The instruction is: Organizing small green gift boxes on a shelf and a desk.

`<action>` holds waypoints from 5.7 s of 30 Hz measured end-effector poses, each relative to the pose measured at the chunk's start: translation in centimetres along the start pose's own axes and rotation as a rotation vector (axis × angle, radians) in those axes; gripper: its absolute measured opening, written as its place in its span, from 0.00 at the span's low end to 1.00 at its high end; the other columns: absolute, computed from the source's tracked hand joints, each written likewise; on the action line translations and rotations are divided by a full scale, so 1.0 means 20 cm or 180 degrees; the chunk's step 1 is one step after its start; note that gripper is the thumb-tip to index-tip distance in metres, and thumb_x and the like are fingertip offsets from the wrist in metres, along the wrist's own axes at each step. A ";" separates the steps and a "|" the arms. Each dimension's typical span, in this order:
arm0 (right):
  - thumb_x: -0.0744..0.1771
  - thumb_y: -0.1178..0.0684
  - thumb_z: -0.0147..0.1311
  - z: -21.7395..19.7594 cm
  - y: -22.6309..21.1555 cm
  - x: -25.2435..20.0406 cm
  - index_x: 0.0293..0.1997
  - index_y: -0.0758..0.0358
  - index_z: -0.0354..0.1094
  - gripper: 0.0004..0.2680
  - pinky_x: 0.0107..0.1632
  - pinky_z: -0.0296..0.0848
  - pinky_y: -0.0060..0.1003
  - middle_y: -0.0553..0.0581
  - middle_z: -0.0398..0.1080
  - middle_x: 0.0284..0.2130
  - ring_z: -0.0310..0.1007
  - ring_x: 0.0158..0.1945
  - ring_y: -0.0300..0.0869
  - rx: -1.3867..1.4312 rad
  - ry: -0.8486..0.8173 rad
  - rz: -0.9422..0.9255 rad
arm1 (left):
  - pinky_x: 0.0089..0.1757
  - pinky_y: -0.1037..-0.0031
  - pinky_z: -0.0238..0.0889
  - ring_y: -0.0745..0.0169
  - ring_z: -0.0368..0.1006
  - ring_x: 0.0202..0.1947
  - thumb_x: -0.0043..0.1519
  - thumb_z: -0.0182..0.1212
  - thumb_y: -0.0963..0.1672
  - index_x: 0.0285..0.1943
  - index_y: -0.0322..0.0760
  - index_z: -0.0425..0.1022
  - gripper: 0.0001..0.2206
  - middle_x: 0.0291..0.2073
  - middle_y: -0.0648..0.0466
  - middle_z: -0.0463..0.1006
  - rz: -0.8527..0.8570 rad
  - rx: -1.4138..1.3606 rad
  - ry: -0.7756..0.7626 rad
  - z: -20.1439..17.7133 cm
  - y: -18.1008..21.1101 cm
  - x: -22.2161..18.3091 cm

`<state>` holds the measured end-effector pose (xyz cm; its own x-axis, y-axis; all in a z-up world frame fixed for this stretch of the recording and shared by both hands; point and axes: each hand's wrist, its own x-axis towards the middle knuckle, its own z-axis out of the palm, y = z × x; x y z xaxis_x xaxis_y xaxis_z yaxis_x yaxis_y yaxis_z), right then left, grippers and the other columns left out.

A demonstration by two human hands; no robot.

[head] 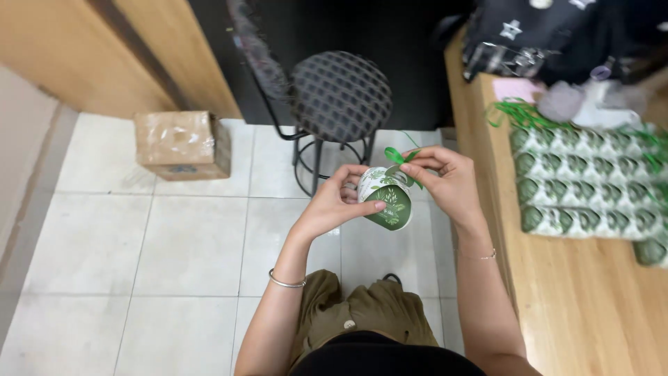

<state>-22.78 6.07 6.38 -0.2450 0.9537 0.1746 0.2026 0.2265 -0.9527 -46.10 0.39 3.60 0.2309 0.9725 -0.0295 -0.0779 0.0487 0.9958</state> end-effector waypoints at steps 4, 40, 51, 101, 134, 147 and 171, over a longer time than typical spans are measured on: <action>0.65 0.63 0.64 0.37 -0.09 0.18 0.45 0.70 0.75 0.07 0.45 0.78 0.26 0.57 0.80 0.38 0.80 0.42 0.34 0.0117 -0.0601 -0.0123 | 0.40 0.75 0.75 0.68 0.76 0.38 0.50 0.77 0.47 0.65 0.29 0.67 0.35 0.48 0.49 0.78 -0.0056 -0.0001 0.0655 -0.27 -0.01 -0.20; 0.62 0.57 0.69 3.08 -0.55 0.45 0.61 0.66 0.66 0.21 0.59 0.73 0.39 0.60 0.75 0.54 0.75 0.60 0.43 0.1225 -0.5702 -0.1991 | 0.44 0.72 0.77 0.61 0.78 0.48 0.46 0.79 0.44 0.67 0.33 0.62 0.39 0.53 0.48 0.73 0.0382 -0.0529 0.6036 -1.14 -0.12 -1.33; 0.64 0.52 0.68 3.92 -0.65 -0.51 0.75 0.72 0.51 0.33 0.71 0.63 0.43 0.64 0.59 0.67 0.58 0.72 0.49 0.2146 -0.7404 0.1067 | 0.43 0.71 0.78 0.58 0.78 0.48 0.49 0.78 0.44 0.66 0.32 0.61 0.37 0.53 0.48 0.73 0.0950 -0.0229 0.7093 -1.30 -0.06 -2.38; 0.67 0.58 0.57 5.40 -1.96 -4.79 0.70 0.72 0.58 0.22 0.56 0.76 0.39 0.61 0.70 0.59 0.73 0.58 0.42 0.1060 -0.9616 0.0671 | 0.50 0.71 0.76 0.56 0.79 0.54 0.57 0.72 0.44 0.60 0.26 0.72 0.24 0.54 0.46 0.79 0.1446 0.0027 1.0114 -0.65 -0.22 -6.18; 0.66 0.57 0.59 6.18 -2.65 -7.89 0.70 0.72 0.57 0.24 0.57 0.76 0.39 0.61 0.68 0.59 0.71 0.59 0.42 0.0488 -1.0152 0.0422 | 0.46 0.76 0.74 0.61 0.81 0.48 0.58 0.71 0.43 0.61 0.28 0.72 0.23 0.50 0.44 0.83 0.1404 -0.0296 1.0630 -0.07 -0.44 -9.17; 0.66 0.57 0.59 6.13 -3.01 -9.35 0.70 0.74 0.55 0.24 0.59 0.74 0.41 0.61 0.67 0.62 0.70 0.61 0.43 0.1152 -0.9984 0.0766 | 0.47 0.75 0.76 0.60 0.82 0.49 0.58 0.72 0.42 0.58 0.26 0.74 0.21 0.47 0.45 0.83 0.1376 0.0259 1.0163 0.65 -0.38 -10.63; 0.63 0.55 0.64 6.56 -3.53 -11.83 0.71 0.72 0.54 0.29 0.61 0.72 0.40 0.63 0.66 0.64 0.67 0.65 0.43 0.1123 -0.9910 0.0157 | 0.48 0.75 0.75 0.60 0.80 0.51 0.61 0.68 0.41 0.62 0.26 0.72 0.21 0.52 0.45 0.82 0.1496 0.0414 1.0203 1.32 -0.58 -13.08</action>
<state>-103.40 -261.60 -0.33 0.1825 -0.9824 0.0400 0.2811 0.0131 -0.9596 -80.03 -260.63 2.16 -0.1263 -0.9866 0.1031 0.2207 0.0734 0.9726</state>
